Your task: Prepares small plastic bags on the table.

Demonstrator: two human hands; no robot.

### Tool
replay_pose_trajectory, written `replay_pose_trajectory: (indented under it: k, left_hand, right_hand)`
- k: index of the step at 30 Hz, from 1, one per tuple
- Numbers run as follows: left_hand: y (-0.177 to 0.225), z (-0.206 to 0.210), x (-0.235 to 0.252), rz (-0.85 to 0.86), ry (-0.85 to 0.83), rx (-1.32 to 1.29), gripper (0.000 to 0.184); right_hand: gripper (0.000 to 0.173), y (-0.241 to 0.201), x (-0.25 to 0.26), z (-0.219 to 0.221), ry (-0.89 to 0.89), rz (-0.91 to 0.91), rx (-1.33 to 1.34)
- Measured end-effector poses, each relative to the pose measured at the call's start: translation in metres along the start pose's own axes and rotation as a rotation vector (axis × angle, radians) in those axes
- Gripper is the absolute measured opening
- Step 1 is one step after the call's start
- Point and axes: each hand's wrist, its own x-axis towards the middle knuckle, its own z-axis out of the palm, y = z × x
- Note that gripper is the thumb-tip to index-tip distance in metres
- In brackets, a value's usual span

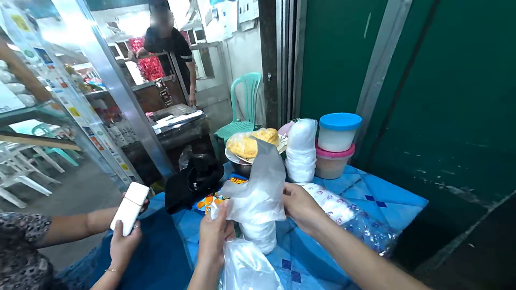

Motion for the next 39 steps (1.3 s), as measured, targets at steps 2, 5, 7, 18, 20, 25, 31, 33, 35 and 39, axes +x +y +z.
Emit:
replay_pose_trajectory:
  k: [2,5,7,18,20,25,31,33,35,39]
  left_hand:
    - [0.008,-0.004,-0.003,0.132,0.000,0.062,0.026]
    - [0.019,0.000,-0.007,0.331,-0.116,0.224,0.034]
    - [0.022,0.009,-0.009,0.411,-0.150,0.356,0.037]
    - [-0.013,-0.003,-0.011,0.315,-0.202,0.405,0.048]
    - [-0.013,-0.005,-0.013,0.331,-0.106,0.396,0.045]
    - [-0.012,-0.005,-0.019,0.442,0.050,-0.020,0.011]
    - [0.013,-0.041,-0.010,0.558,0.081,-0.353,0.042]
    - [0.016,-0.071,-0.001,0.586,-0.093,-0.385,0.041]
    - [0.024,-0.095,-0.006,0.521,-0.020,0.030,0.030]
    - [0.077,-0.076,-0.026,0.403,0.061,0.979,0.016]
  right_hand:
    - [0.013,0.004,-0.003,0.002,0.044,-0.094,-0.037]
    - [0.021,0.006,-0.009,0.005,0.095,-0.270,-0.143]
    - [0.037,0.010,-0.015,0.011,0.090,-0.373,-0.109]
    - [0.054,0.074,-0.018,0.015,0.024,-0.517,-0.172]
    - [0.062,0.066,-0.009,0.005,-0.042,-0.558,-0.187]
    - [0.097,0.042,-0.002,0.016,-0.011,-0.557,-0.060]
    - [0.115,0.067,-0.006,0.028,0.025,-0.519,-0.173]
    - [0.117,0.071,-0.004,0.024,0.011,-0.512,-0.154]
    - [0.111,0.066,-0.001,0.014,-0.047,-0.473,-0.178]
    - [0.104,0.038,0.005,0.005,-0.115,-0.484,-0.166]
